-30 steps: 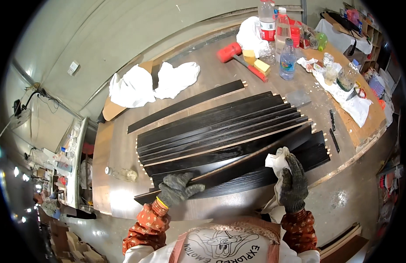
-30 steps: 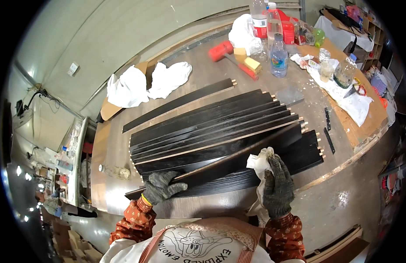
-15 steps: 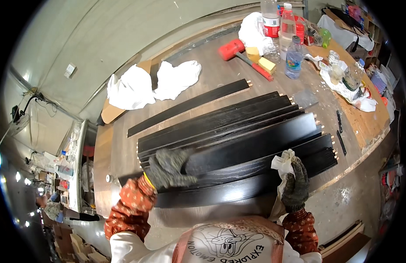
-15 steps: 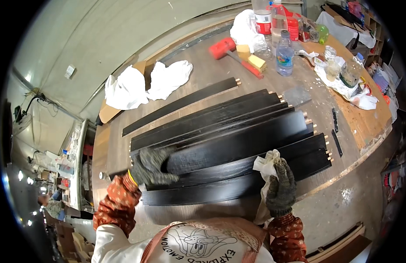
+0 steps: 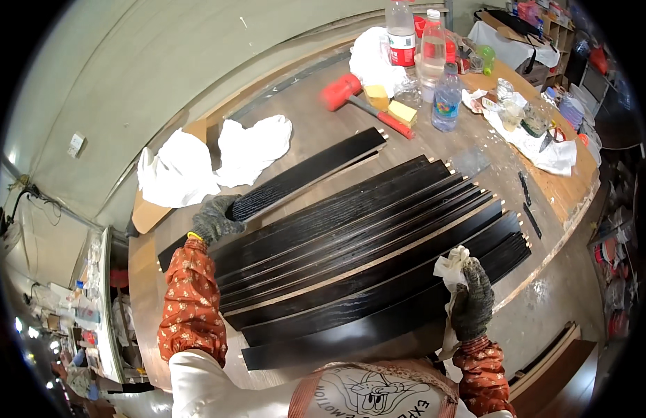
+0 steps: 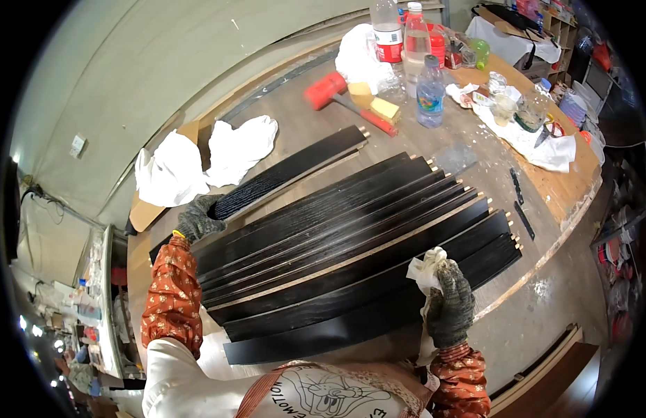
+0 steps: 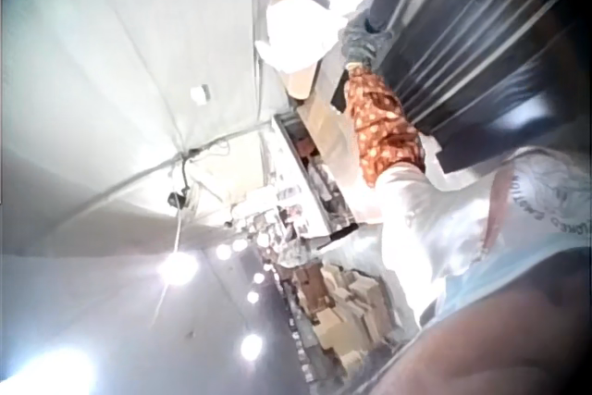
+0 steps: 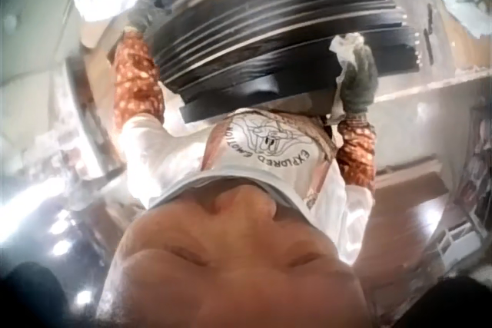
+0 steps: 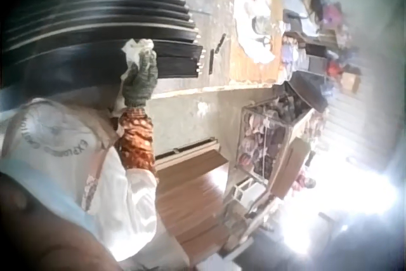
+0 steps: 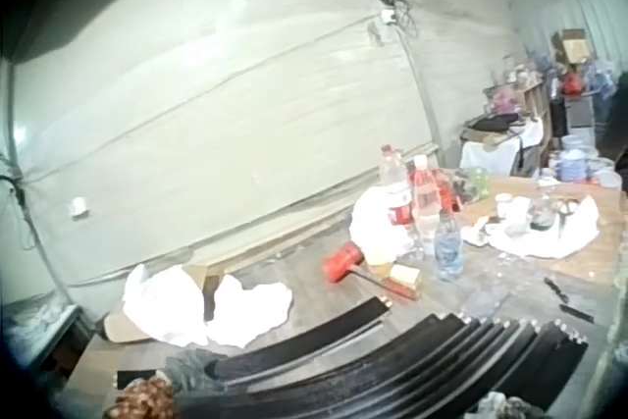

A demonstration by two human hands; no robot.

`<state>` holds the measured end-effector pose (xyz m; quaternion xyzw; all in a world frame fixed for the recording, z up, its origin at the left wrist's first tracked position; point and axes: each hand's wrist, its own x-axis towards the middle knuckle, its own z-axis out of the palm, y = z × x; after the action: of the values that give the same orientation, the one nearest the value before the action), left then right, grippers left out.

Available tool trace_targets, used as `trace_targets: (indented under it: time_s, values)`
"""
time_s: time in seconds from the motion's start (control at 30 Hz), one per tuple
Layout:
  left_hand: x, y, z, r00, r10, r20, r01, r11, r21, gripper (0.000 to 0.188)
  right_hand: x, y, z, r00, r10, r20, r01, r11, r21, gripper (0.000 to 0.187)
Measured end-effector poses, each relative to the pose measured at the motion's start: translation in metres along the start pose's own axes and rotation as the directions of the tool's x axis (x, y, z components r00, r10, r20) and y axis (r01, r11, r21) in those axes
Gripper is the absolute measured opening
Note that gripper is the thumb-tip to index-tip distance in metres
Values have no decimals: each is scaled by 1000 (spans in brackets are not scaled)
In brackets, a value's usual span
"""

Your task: The person wipes down several black wooden slats using a cloth and a liquid from a bottle, turning them over and handling them individually.

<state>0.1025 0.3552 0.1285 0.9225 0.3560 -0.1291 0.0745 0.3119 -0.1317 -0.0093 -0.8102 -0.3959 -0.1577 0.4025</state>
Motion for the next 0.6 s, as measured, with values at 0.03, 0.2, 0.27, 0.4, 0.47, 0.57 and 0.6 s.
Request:
trace_targets:
  time_s: [0.03, 0.2, 0.27, 0.4, 0.47, 0.57, 0.6]
  values:
    - [6, 0, 9, 1000, 4, -28, -6, 998, -64, 73, -1, 0, -2, 1000, 6, 8, -6, 1000, -3, 37]
    - [19, -5, 34, 999, -11, -52, 12, 1000, 7, 78, -3, -3, 0, 997, 48, 53, -42, 993, -110, 37]
    - [18, 6, 31, 999, -36, -31, 34, 998, -58, 80, -3, -1, 1, 996, 68, 61, -59, 989, -139, 40]
    - [26, -9, 30, 999, -31, -8, 31, 999, -33, 81, 1, -6, -1, 999, 38, 19, -35, 992, -121, 35]
    - [27, -7, 28, 994, -99, 42, 97, 994, 51, 81, 5, -10, -4, 999, 31, 27, -28, 994, -105, 35]
    - [23, -1, 33, 996, -6, -92, 15, 996, 93, 83, 6, -6, -4, 1000, 13, 24, -10, 994, -112, 34]
    - [16, 1, 38, 971, 57, -231, -30, 993, 117, 83, 8, -7, -1, 1000, -7, 9, 8, 993, -118, 35]
